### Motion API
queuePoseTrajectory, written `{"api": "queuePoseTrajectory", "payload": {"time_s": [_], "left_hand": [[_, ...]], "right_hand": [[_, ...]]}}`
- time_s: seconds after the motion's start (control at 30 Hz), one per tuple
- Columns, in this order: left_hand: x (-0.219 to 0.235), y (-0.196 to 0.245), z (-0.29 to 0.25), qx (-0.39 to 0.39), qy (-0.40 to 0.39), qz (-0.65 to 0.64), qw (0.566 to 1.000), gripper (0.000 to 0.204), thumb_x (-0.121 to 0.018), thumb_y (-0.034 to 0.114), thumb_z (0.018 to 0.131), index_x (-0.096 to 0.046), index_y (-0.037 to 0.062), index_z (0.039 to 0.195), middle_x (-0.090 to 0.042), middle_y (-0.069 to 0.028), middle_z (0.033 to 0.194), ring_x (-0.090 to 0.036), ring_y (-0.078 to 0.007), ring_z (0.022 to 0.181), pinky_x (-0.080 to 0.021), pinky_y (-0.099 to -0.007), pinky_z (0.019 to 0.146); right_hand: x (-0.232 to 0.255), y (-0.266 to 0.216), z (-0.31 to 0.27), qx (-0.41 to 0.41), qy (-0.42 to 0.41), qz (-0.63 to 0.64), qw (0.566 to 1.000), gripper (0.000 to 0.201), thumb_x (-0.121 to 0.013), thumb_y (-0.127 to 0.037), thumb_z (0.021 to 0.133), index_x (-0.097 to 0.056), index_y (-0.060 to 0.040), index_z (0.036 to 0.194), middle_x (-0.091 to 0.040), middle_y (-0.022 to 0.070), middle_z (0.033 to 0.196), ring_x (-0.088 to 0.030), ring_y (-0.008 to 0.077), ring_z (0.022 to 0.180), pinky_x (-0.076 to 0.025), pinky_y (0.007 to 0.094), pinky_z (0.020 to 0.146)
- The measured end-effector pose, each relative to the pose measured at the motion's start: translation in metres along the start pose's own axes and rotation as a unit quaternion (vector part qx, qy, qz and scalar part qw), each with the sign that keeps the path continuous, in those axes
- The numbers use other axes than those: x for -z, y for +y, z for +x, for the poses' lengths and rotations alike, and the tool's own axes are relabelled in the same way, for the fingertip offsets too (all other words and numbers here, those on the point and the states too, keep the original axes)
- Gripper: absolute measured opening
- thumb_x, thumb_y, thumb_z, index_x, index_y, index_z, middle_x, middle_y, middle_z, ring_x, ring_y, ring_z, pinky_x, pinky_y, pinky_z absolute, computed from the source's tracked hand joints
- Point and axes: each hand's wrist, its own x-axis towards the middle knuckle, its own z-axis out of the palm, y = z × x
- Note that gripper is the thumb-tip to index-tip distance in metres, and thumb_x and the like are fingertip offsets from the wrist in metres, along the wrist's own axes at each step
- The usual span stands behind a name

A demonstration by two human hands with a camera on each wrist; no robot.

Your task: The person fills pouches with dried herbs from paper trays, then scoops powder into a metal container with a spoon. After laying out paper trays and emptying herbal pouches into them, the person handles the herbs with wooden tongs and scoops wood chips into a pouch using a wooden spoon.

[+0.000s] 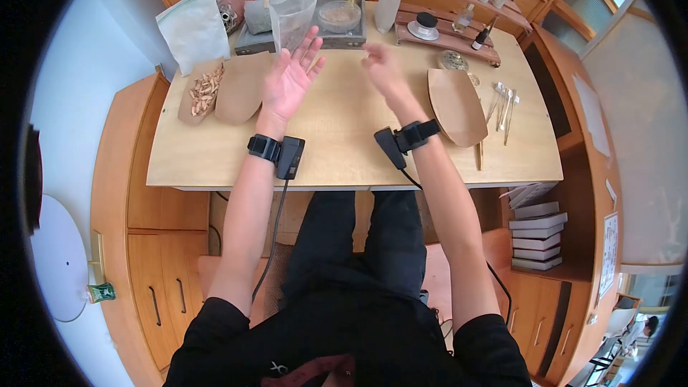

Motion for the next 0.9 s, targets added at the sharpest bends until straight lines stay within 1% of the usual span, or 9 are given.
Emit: {"api": "queuePoseTrajectory", "payload": {"time_s": [0.03,0.07,0.13,0.27,0.47,0.57,0.63,0.77,0.9], "left_hand": [[0.000,-0.001,0.001,0.003,0.000,-0.004,1.000,0.058,-0.064,0.030,0.093,-0.038,0.0046,0.138,-0.037,-0.0145,0.150,-0.041,-0.0246,0.136,-0.040,-0.0422,0.108],[-0.001,-0.001,0.001,0.004,0.001,0.000,1.000,0.058,-0.064,0.030,0.093,-0.038,0.0046,0.138,-0.037,-0.0145,0.150,-0.041,-0.0246,0.136,-0.040,-0.0422,0.108],[-0.003,-0.003,0.001,0.013,0.000,0.003,1.000,0.064,-0.064,0.033,0.093,-0.035,0.0042,0.141,-0.037,-0.0146,0.151,-0.041,-0.0244,0.136,-0.040,-0.0419,0.108],[-0.006,-0.009,0.000,0.040,0.001,-0.004,0.999,0.057,-0.066,0.036,0.091,-0.045,0.0063,0.134,-0.042,-0.0138,0.147,-0.045,-0.0273,0.132,-0.042,-0.0419,0.106],[-0.007,-0.009,0.000,0.126,-0.036,-0.074,0.989,0.070,-0.053,0.046,0.096,-0.031,-0.0008,0.144,-0.041,-0.0208,0.146,-0.046,-0.0300,0.132,-0.044,-0.0435,0.104],[-0.008,-0.012,0.001,0.196,-0.036,-0.092,0.976,0.071,-0.052,0.045,0.098,-0.030,-0.0032,0.144,-0.044,-0.0243,0.142,-0.049,-0.0336,0.129,-0.046,-0.0445,0.103],[-0.010,-0.013,0.001,0.188,-0.009,0.011,0.982,0.072,-0.048,0.046,0.099,-0.026,-0.0042,0.146,-0.039,-0.0268,0.145,-0.050,-0.0346,0.128,-0.046,-0.0442,0.104],[-0.010,-0.015,0.000,0.198,0.033,0.036,0.979,0.066,-0.049,0.042,0.100,-0.029,-0.0033,0.144,-0.043,-0.0268,0.142,-0.051,-0.0358,0.126,-0.045,-0.0447,0.105],[-0.014,-0.018,0.002,0.160,0.087,0.116,0.976,0.060,-0.055,0.038,0.098,-0.035,0.0020,0.142,-0.047,-0.0172,0.141,-0.048,-0.0311,0.129,-0.043,-0.0475,0.107]], "right_hand": [[0.005,-0.004,0.005,0.008,0.097,0.064,0.993,0.039,-0.057,-0.015,0.092,-0.052,0.0013,0.127,-0.059,0.0120,0.124,-0.057,0.0199,0.112,-0.048,0.0330,0.094],[0.008,-0.010,0.001,0.008,0.096,0.068,0.993,0.039,-0.057,-0.015,0.092,-0.052,0.0013,0.127,-0.059,0.0120,0.124,-0.057,0.0199,0.112,-0.048,0.0330,0.094],[0.013,-0.023,-0.012,-0.047,-0.010,0.070,0.996,0.040,-0.057,-0.015,0.092,-0.052,0.0003,0.129,-0.056,0.0105,0.128,-0.055,0.0200,0.115,-0.047,0.0335,0.095],[0.006,-0.021,-0.009,-0.015,-0.014,0.045,0.999,0.042,-0.058,-0.023,0.096,-0.051,-0.0037,0.132,-0.055,0.0088,0.132,-0.052,0.0189,0.122,-0.044,0.0360,0.100],[-0.001,-0.033,0.025,0.100,-0.014,0.176,0.979,0.043,-0.058,-0.031,0.097,-0.051,-0.0070,0.133,-0.055,0.0073,0.132,-0.051,0.0169,0.122,-0.042,0.0354,0.101],[-0.004,-0.024,0.033,0.079,-0.045,0.226,0.970,0.037,-0.059,-0.031,0.097,-0.058,-0.0080,0.126,-0.060,0.0031,0.120,-0.054,0.0117,0.110,-0.044,0.0305,0.094],[-0.004,-0.014,0.037,0.094,-0.014,0.194,0.976,0.027,-0.062,-0.027,0.096,-0.064,-0.0071,0.114,-0.064,-0.0018,0.103,-0.055,0.0065,0.093,-0.045,0.0249,0.085],[-0.007,0.003,0.039,0.117,0.013,0.224,0.967,0.019,-0.065,-0.020,0.094,-0.066,-0.0039,0.104,-0.066,-0.0014,0.093,-0.058,0.0074,0.087,-0.046,0.0238,0.079],[-0.005,0.004,0.039,0.099,0.038,0.224,0.969,0.015,-0.065,-0.016,0.093,-0.066,-0.0034,0.101,-0.066,-0.0005,0.092,-0.058,0.0074,0.086,-0.046,0.0238,0.077]]}}
